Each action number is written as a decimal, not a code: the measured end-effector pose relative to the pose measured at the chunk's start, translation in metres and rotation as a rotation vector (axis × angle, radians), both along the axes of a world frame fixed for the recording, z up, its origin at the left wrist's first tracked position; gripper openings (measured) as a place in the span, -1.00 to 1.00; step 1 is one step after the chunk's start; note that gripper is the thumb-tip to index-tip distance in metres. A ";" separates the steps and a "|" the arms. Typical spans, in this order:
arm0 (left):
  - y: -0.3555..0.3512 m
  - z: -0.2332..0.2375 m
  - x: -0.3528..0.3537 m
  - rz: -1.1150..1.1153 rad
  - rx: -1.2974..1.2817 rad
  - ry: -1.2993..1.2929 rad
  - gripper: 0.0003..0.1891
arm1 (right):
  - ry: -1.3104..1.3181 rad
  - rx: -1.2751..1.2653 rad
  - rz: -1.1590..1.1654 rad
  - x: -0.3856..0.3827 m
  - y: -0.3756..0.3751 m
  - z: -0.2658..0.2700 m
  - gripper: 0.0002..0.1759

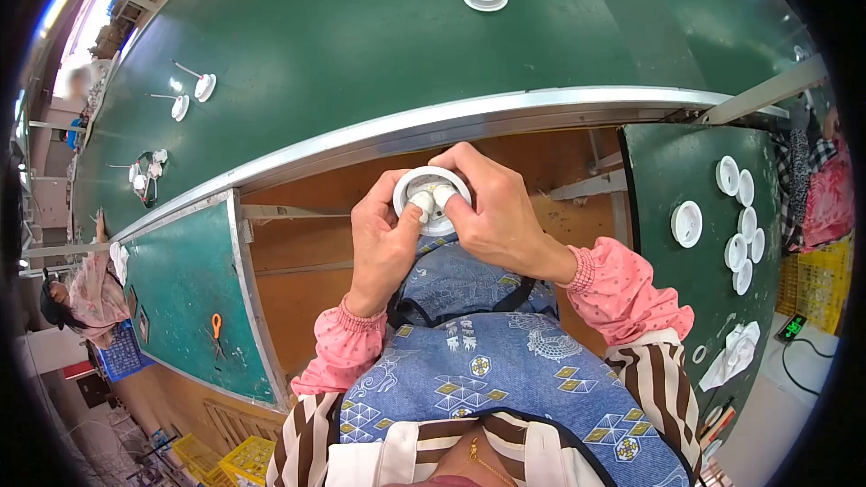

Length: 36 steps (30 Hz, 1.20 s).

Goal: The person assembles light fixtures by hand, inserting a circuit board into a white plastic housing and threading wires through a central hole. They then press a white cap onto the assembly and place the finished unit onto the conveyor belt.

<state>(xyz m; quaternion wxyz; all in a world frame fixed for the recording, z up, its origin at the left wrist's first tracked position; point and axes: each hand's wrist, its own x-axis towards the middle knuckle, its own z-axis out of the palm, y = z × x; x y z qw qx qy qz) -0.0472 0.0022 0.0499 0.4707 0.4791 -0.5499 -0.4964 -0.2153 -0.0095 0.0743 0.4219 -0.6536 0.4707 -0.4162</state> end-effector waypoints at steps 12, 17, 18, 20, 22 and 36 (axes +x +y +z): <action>0.021 -0.004 -0.009 0.250 -0.127 0.035 -0.65 | -0.286 -0.028 -0.100 0.023 0.012 -0.017 -0.72; 0.022 -0.004 0.001 0.178 -0.149 -0.098 -0.71 | -0.012 -0.168 -0.007 0.014 0.005 -0.005 -0.73; 0.023 -0.003 0.002 0.156 -0.140 -0.110 -0.71 | -0.019 -0.160 -0.015 0.014 0.006 -0.005 -0.73; 0.023 0.000 0.002 0.135 -0.125 -0.082 -0.72 | -0.034 -0.143 -0.027 0.016 0.009 -0.006 -0.73; 0.020 0.001 0.003 0.105 -0.090 -0.058 -0.73 | -0.041 -0.134 -0.057 0.017 0.011 -0.009 -0.73; 0.013 -0.005 -0.011 0.161 0.025 0.246 -0.58 | -0.393 0.035 -0.221 0.034 0.009 -0.032 -0.76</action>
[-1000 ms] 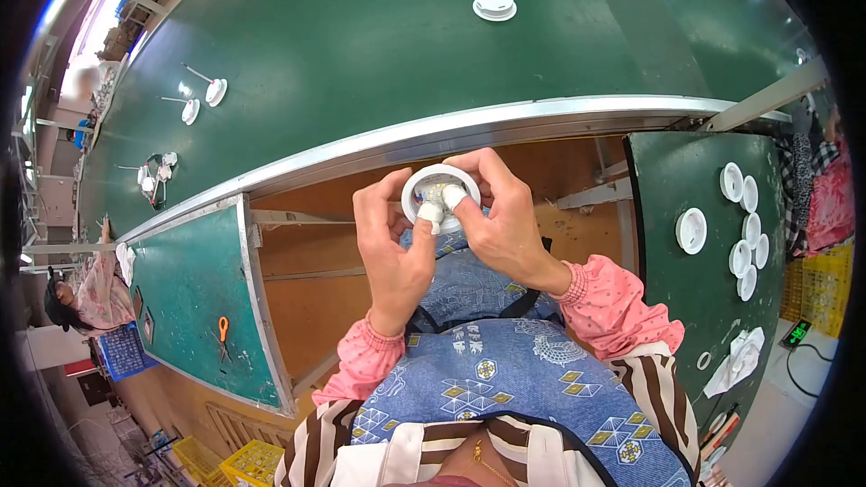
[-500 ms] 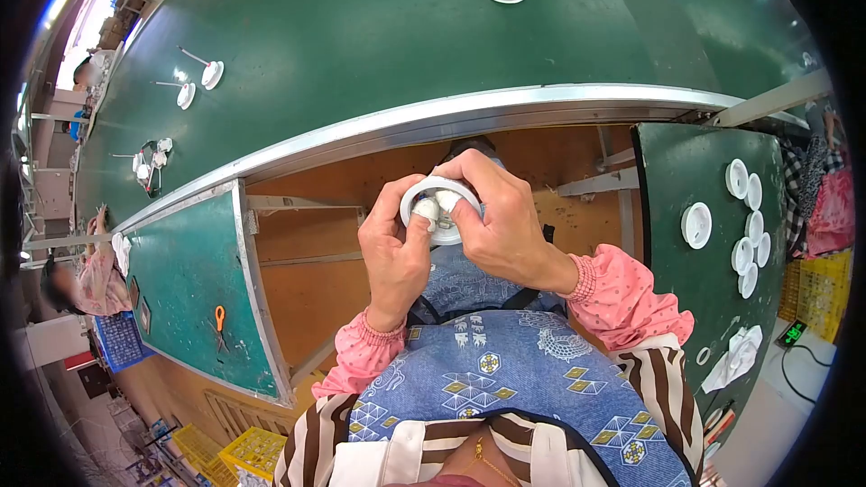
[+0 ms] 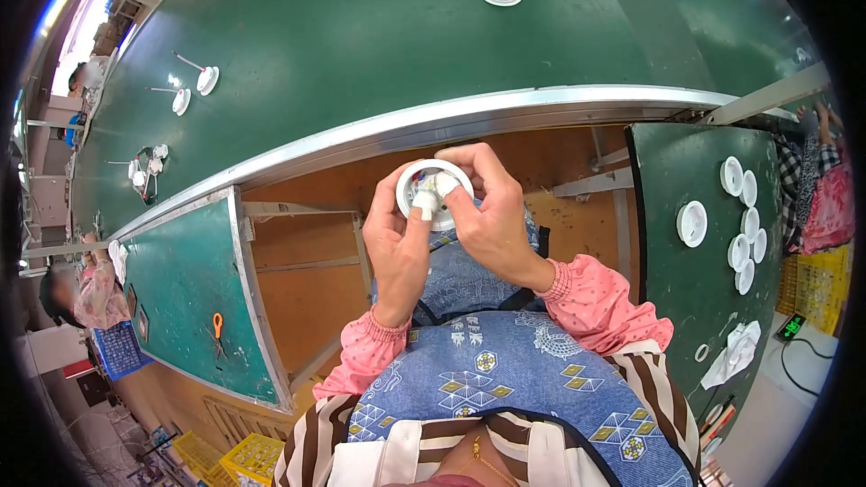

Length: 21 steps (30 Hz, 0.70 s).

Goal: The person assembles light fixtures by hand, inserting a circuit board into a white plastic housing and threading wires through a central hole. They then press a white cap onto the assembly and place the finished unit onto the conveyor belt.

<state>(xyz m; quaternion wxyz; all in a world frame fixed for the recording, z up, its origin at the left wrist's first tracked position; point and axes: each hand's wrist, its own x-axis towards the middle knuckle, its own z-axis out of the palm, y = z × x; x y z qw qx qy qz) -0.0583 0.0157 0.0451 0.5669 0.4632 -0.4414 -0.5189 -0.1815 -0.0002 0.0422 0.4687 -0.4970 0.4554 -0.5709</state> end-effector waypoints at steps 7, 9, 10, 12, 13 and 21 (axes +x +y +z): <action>0.003 0.002 0.012 0.012 -0.110 -0.225 -0.69 | 0.194 -0.047 0.131 -0.007 -0.004 0.009 -0.80; 0.003 0.001 0.010 0.021 -0.130 -0.232 -0.70 | 0.167 -0.040 0.131 -0.005 -0.003 0.009 -0.83; 0.004 0.000 0.009 0.027 -0.138 -0.234 -0.70 | 0.133 -0.024 0.124 -0.004 -0.002 0.009 -0.84; 0.004 0.005 0.005 0.057 -0.098 -0.202 -0.71 | 0.065 0.007 0.105 -0.002 0.002 0.007 -0.86; 0.004 0.006 0.003 0.070 -0.079 -0.185 -0.72 | 0.060 0.003 0.092 -0.001 0.003 0.007 -0.86; -0.010 -0.005 0.004 0.001 -0.006 -0.113 -0.71 | 0.007 0.055 0.015 0.003 -0.002 -0.005 -0.87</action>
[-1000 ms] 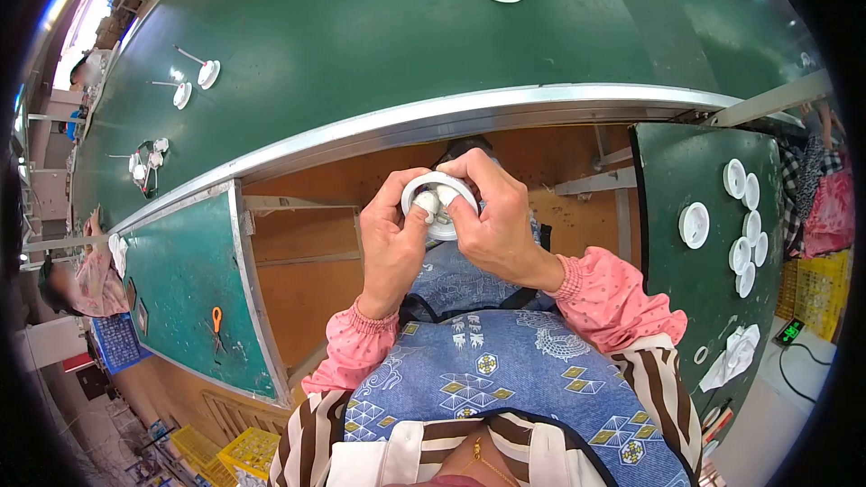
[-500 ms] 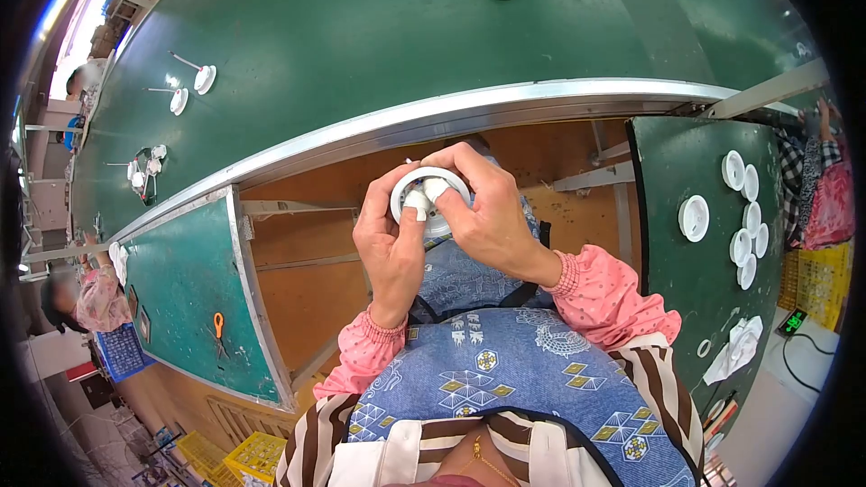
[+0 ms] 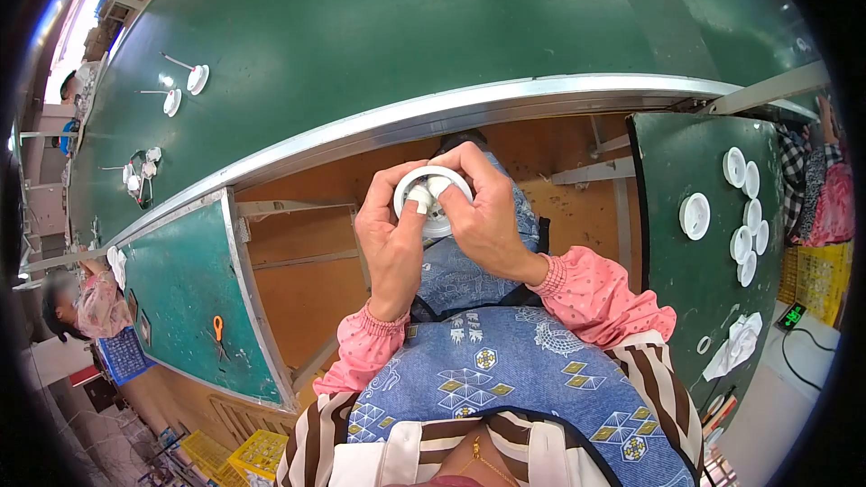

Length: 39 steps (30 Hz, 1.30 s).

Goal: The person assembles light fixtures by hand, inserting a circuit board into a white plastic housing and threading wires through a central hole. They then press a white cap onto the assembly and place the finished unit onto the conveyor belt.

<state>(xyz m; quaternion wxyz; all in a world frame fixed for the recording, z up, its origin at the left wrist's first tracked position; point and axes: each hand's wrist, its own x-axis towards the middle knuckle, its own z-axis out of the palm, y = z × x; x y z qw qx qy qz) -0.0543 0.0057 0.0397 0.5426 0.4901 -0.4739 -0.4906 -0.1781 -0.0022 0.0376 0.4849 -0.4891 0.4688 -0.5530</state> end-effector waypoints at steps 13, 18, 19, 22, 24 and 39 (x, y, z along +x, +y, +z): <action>0.005 0.000 -0.005 0.068 -0.058 -0.059 -0.71 | 0.037 0.016 0.050 -0.005 -0.001 0.006 -0.84; 0.002 -0.009 -0.007 0.071 -0.034 -0.101 -0.76 | -0.046 0.018 -0.004 0.001 -0.004 -0.013 -0.88; -0.003 -0.015 -0.005 0.055 -0.038 -0.121 -0.77 | 0.003 0.040 -0.018 0.001 -0.006 -0.016 -0.86; -0.007 -0.014 -0.004 0.064 -0.050 -0.106 -0.77 | -0.031 0.034 0.002 0.001 -0.008 -0.010 -0.82; -0.006 -0.006 -0.002 0.053 -0.024 -0.042 -0.73 | -0.023 0.031 0.048 -0.002 -0.014 -0.004 -0.80; 0.005 -0.002 -0.004 0.143 -0.166 -0.208 -0.71 | 0.038 -0.036 0.071 0.001 -0.006 0.006 -0.84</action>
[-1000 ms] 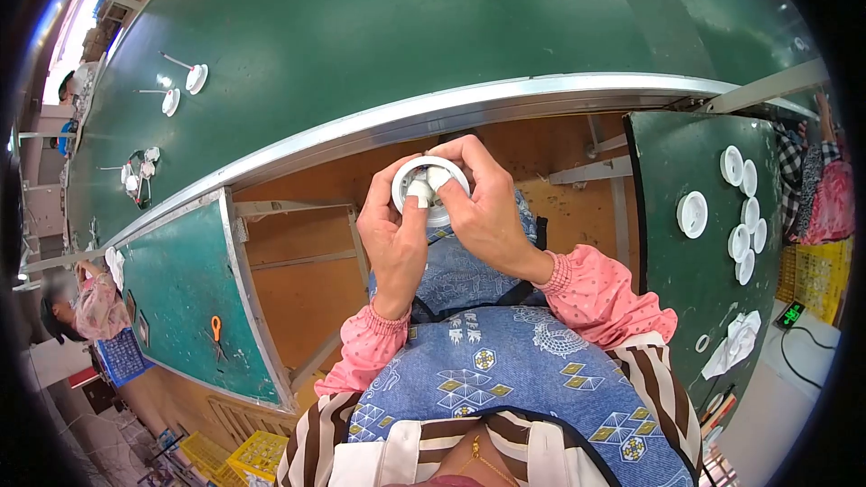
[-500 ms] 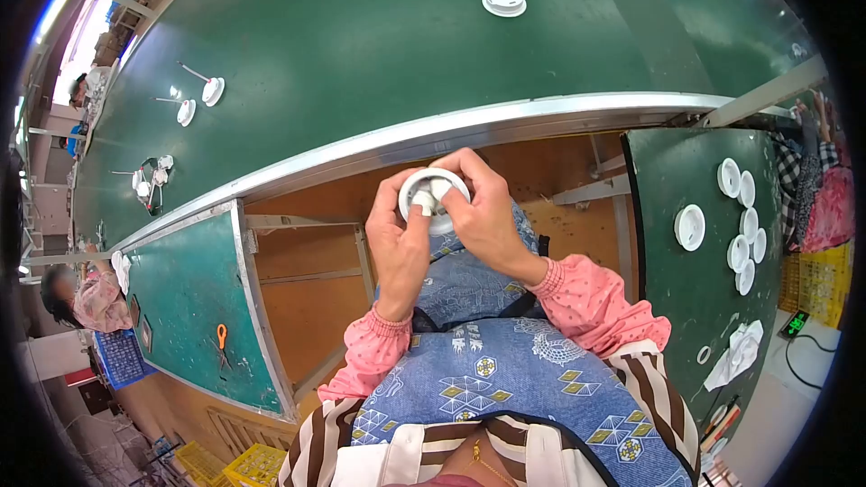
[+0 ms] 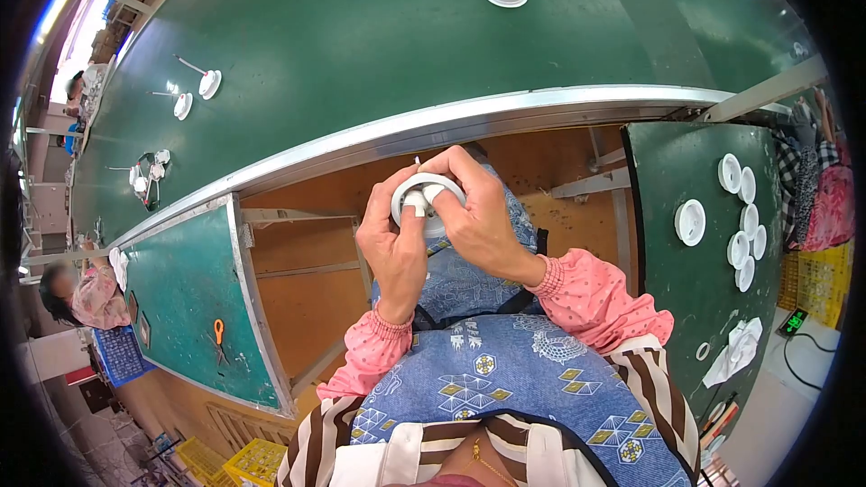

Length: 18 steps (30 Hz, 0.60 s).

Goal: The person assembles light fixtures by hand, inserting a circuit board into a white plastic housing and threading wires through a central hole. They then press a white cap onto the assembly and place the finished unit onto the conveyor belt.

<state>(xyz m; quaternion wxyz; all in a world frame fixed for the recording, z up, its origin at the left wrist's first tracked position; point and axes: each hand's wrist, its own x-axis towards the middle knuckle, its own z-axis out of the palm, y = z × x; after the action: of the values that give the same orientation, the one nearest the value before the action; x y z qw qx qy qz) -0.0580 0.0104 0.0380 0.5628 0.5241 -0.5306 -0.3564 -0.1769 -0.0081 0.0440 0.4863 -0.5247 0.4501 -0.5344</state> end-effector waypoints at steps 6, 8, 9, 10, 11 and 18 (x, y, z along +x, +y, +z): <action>-0.006 -0.002 -0.002 -0.017 0.034 0.025 -0.69 | -0.009 0.017 -0.054 0.003 -0.001 -0.010 -0.85; -0.015 -0.007 0.001 -0.061 0.058 0.051 -0.68 | -0.048 0.029 -0.061 0.002 -0.010 -0.015 -0.86; -0.016 -0.002 0.004 -0.086 0.084 0.069 -0.68 | -0.097 0.046 -0.065 0.004 -0.009 -0.010 -0.86; -0.017 0.002 0.006 -0.112 0.111 0.088 -0.68 | -0.145 0.063 -0.070 0.004 -0.009 -0.007 -0.87; -0.017 0.006 0.008 -0.151 0.157 0.172 -0.63 | -0.171 0.063 -0.067 0.003 -0.012 -0.011 -0.88; -0.004 0.004 0.003 -0.061 0.175 0.251 -0.53 | -0.233 0.104 -0.057 0.007 -0.017 -0.008 -0.84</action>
<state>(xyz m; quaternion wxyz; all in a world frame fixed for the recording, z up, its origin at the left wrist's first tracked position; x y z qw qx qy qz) -0.0545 0.0067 0.0421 0.5655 0.5061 -0.4389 -0.4811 -0.1699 -0.0247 0.0363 0.5467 -0.4202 0.4324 -0.5810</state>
